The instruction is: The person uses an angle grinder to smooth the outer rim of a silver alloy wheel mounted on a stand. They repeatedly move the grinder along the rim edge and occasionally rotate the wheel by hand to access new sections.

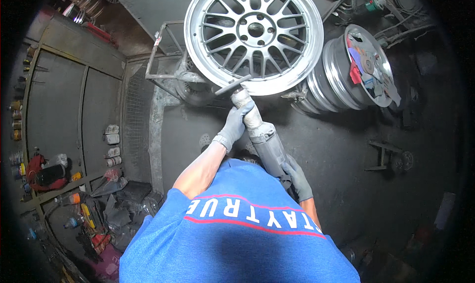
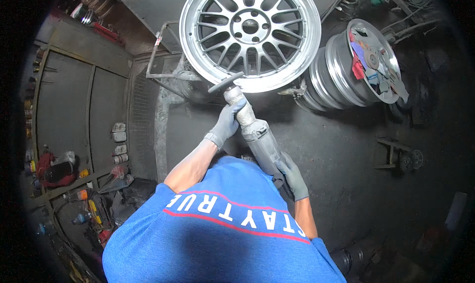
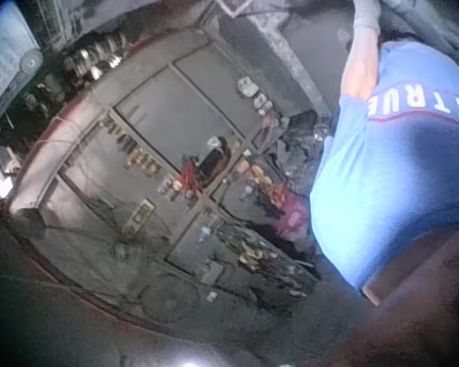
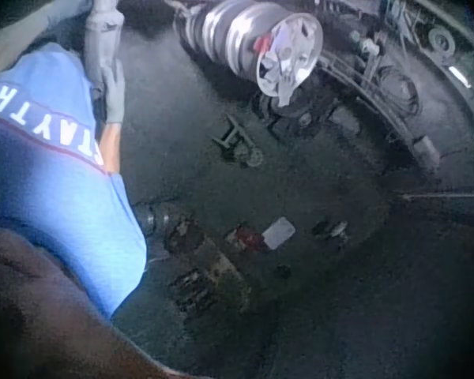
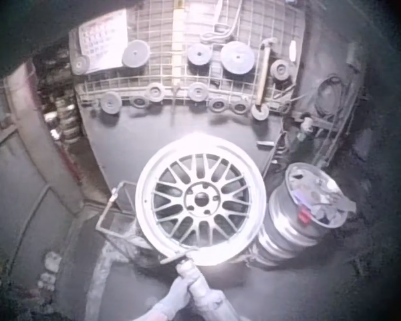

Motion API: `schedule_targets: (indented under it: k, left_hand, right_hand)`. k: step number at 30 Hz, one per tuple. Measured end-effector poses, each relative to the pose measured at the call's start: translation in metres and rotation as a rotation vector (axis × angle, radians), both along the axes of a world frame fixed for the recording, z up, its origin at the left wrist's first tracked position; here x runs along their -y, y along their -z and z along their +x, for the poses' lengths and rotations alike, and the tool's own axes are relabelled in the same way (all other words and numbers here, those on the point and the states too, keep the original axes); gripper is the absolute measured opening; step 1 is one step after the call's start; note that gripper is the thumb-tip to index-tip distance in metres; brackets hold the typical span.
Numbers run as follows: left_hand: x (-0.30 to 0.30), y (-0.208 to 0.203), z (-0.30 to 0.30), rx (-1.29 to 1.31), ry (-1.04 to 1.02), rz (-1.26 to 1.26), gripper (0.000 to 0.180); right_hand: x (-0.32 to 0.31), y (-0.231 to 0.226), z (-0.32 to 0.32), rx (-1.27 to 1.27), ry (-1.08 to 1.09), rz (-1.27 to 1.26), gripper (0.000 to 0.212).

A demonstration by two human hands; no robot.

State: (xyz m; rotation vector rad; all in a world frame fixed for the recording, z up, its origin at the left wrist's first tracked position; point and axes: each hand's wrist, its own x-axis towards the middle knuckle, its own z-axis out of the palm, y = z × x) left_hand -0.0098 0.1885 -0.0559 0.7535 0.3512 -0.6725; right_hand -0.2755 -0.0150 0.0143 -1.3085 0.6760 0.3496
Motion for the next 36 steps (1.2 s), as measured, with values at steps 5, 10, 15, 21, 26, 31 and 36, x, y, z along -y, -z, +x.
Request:
schedule_targets:
  k: [5,10,15,21,26,31,36]
  left_hand:
    - [0.046,0.009,-0.025,-0.035,0.106,-0.092,0.02]
    - [0.074,-0.001,-0.036,-0.016,0.232,-0.161,0.029]
    - [0.062,0.003,-0.033,-0.023,0.274,-0.149,0.029]
    - [0.017,-0.006,-0.024,-0.019,0.217,-0.068,0.035]
    - [-0.019,-0.018,-0.004,0.011,0.149,0.05,0.028]
    - [-0.048,-0.022,0.022,0.085,0.058,0.163,0.043]
    - [-0.04,-0.05,0.029,0.121,0.004,0.303,0.045]
  right_hand:
    - [0.022,-0.007,-0.038,-0.014,0.074,-0.063,0.07]
    - [0.023,-0.012,-0.062,-0.017,0.188,-0.062,0.068]
    - [0.006,-0.004,-0.066,-0.016,0.245,-0.008,0.067]
    - [-0.031,-0.003,-0.049,-0.051,0.193,-0.01,0.067]
    - [-0.05,0.01,-0.025,-0.08,0.129,0.004,0.069]
    - [-0.064,0.002,0.017,-0.008,0.053,0.11,0.069]
    - [-0.05,0.008,0.029,0.017,0.009,0.132,0.068]
